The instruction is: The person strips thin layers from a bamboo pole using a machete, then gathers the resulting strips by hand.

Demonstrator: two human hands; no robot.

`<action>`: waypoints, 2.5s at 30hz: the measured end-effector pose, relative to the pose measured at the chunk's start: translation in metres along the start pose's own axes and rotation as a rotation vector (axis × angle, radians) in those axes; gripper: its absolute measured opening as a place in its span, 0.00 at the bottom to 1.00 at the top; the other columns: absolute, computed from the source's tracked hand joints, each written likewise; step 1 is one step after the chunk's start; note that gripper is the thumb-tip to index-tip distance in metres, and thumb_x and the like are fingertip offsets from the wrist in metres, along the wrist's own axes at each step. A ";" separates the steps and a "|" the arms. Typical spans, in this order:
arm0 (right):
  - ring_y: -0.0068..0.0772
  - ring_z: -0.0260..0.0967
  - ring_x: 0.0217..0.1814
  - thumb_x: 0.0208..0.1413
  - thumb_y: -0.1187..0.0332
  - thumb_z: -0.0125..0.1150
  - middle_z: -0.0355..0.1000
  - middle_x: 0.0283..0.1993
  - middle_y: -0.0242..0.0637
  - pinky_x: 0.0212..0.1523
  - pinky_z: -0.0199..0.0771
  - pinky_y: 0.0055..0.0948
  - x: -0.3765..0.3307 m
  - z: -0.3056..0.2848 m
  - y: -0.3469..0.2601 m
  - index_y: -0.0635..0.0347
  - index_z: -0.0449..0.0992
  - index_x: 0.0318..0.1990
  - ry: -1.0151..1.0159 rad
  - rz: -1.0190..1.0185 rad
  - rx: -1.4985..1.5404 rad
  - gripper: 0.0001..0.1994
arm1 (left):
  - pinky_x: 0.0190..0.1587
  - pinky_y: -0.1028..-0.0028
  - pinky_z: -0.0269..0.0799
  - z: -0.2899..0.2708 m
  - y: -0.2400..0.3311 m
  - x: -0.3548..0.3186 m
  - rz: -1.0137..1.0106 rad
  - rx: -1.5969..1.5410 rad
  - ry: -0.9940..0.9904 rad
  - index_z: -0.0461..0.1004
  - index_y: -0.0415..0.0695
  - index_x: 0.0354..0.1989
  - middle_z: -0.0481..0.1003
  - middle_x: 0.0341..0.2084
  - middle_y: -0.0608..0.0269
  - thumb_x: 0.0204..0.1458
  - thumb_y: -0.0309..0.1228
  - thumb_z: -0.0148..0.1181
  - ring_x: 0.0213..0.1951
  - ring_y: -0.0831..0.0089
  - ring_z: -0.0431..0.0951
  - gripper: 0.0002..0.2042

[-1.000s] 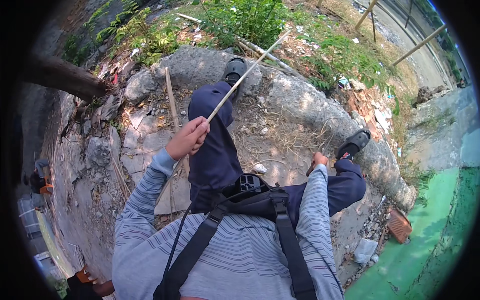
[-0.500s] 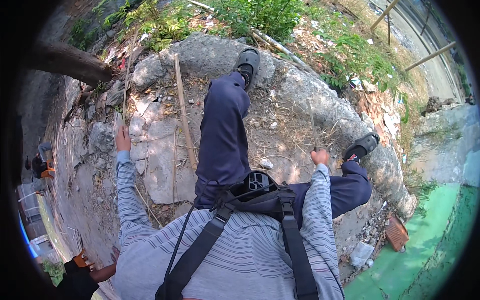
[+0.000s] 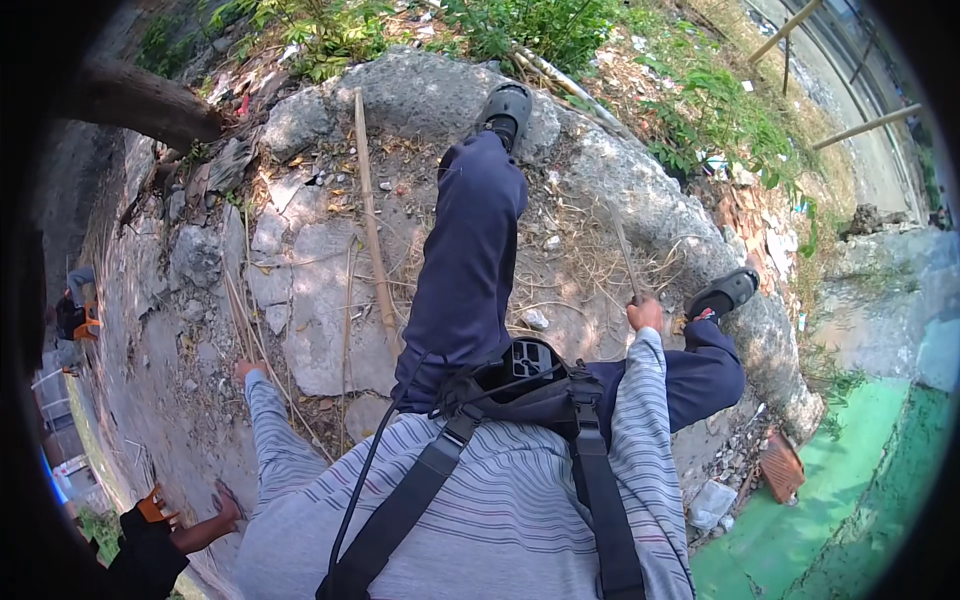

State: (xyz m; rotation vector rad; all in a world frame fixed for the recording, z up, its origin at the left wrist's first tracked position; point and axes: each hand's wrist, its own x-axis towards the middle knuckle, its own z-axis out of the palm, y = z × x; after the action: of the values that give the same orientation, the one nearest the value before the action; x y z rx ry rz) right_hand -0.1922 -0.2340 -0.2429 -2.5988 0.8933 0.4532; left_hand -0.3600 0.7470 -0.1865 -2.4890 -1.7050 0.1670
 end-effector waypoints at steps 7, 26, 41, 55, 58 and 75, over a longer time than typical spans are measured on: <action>0.57 0.76 0.51 0.47 0.55 0.66 0.79 0.46 0.53 0.54 0.75 0.47 -0.027 -0.017 -0.028 0.52 0.85 0.44 -0.094 -0.002 -0.121 0.18 | 0.62 0.56 0.65 0.071 0.105 -0.125 0.456 -0.217 -0.082 0.70 0.47 0.51 0.71 0.50 0.47 0.41 0.35 0.73 0.57 0.48 0.68 0.27; 0.51 0.78 0.52 0.43 0.66 0.62 0.79 0.49 0.46 0.51 0.79 0.43 -0.036 0.065 0.027 0.55 0.82 0.48 -0.319 -0.021 -0.015 0.21 | 0.56 0.58 0.70 0.148 0.276 -0.330 0.927 0.048 -0.523 0.74 0.42 0.46 0.74 0.46 0.46 0.41 0.34 0.70 0.52 0.49 0.74 0.22; 0.52 0.76 0.58 0.35 0.70 0.70 0.75 0.56 0.55 0.54 0.79 0.45 -0.049 0.102 -0.032 0.72 0.73 0.57 -0.327 0.009 0.029 0.35 | 0.52 0.58 0.71 0.142 0.266 -0.330 0.962 -0.113 -0.493 0.75 0.42 0.43 0.76 0.41 0.47 0.40 0.32 0.69 0.47 0.50 0.75 0.19; 0.37 0.81 0.26 0.44 0.71 0.66 0.81 0.27 0.44 0.28 0.82 0.36 -0.062 0.073 -0.032 0.68 0.83 0.33 -0.605 -0.046 0.033 0.09 | 0.43 0.56 0.74 0.105 0.016 -0.129 -0.051 -0.590 0.191 0.74 0.40 0.34 0.77 0.32 0.51 0.35 0.30 0.71 0.37 0.52 0.77 0.17; 0.39 0.82 0.28 0.40 0.70 0.74 0.81 0.34 0.48 0.29 0.82 0.37 -0.048 0.077 -0.031 0.70 0.82 0.37 -0.619 0.042 0.075 0.16 | 0.42 0.52 0.77 0.086 -0.032 -0.089 -0.217 -0.322 -0.071 0.79 0.45 0.44 0.80 0.33 0.53 0.48 0.40 0.69 0.34 0.53 0.80 0.17; 0.42 0.80 0.26 0.42 0.75 0.75 0.78 0.30 0.48 0.22 0.79 0.43 -0.095 0.036 -0.076 0.74 0.77 0.32 -0.560 -0.018 -0.020 0.13 | 0.42 0.53 0.77 0.155 -0.050 -0.179 -0.073 -0.240 -0.391 0.79 0.46 0.46 0.81 0.36 0.54 0.52 0.41 0.67 0.36 0.55 0.81 0.16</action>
State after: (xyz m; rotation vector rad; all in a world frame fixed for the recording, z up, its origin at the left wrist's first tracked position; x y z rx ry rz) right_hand -0.2214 -0.1130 -0.2187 -2.2948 0.6665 1.1145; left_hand -0.4950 0.6034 -0.3276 -2.6962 -2.0703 0.4989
